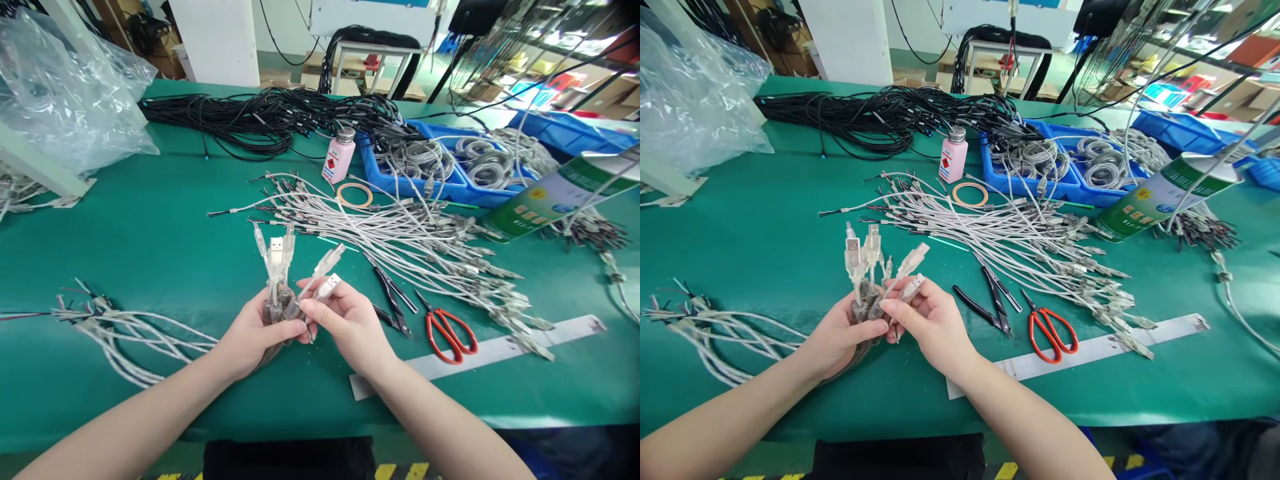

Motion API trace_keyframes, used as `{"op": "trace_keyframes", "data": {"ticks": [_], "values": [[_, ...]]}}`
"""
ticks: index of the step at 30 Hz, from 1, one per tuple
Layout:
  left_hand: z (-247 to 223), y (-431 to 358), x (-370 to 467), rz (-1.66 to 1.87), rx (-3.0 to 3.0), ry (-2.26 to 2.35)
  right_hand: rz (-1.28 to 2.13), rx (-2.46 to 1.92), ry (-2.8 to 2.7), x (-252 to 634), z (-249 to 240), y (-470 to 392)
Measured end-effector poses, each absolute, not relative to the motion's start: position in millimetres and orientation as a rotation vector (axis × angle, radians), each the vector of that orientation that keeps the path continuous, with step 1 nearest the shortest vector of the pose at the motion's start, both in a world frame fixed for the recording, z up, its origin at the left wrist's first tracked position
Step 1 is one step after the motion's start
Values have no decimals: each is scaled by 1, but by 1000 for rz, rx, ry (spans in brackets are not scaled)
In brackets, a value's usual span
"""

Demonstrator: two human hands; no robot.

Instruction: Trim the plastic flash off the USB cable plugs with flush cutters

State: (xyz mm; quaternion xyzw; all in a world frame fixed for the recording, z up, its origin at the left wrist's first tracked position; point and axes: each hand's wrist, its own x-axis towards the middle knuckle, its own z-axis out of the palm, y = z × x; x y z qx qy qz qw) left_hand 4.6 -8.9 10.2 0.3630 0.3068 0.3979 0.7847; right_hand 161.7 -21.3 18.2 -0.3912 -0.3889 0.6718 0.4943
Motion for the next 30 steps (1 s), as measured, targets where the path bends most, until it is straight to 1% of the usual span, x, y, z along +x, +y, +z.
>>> {"op": "trace_keyframes", "data": {"ticks": [3,8,13,19,25,30], "values": [[13,-9,4,887,745,737,1678,-911,-910,159,12,-22],[20,-5,-2,924,686,913,1603,-832,-876,161,12,-22],[26,-1,-7,931,727,996,1692,-693,-779,167,20,-18],[20,-6,-9,910,695,930,1787,-803,-897,168,20,-17],[21,-4,-9,972,794,806,1702,-966,-906,169,19,-18],[25,-5,-10,943,784,829,1622,-1046,-914,170,16,-18]]}}
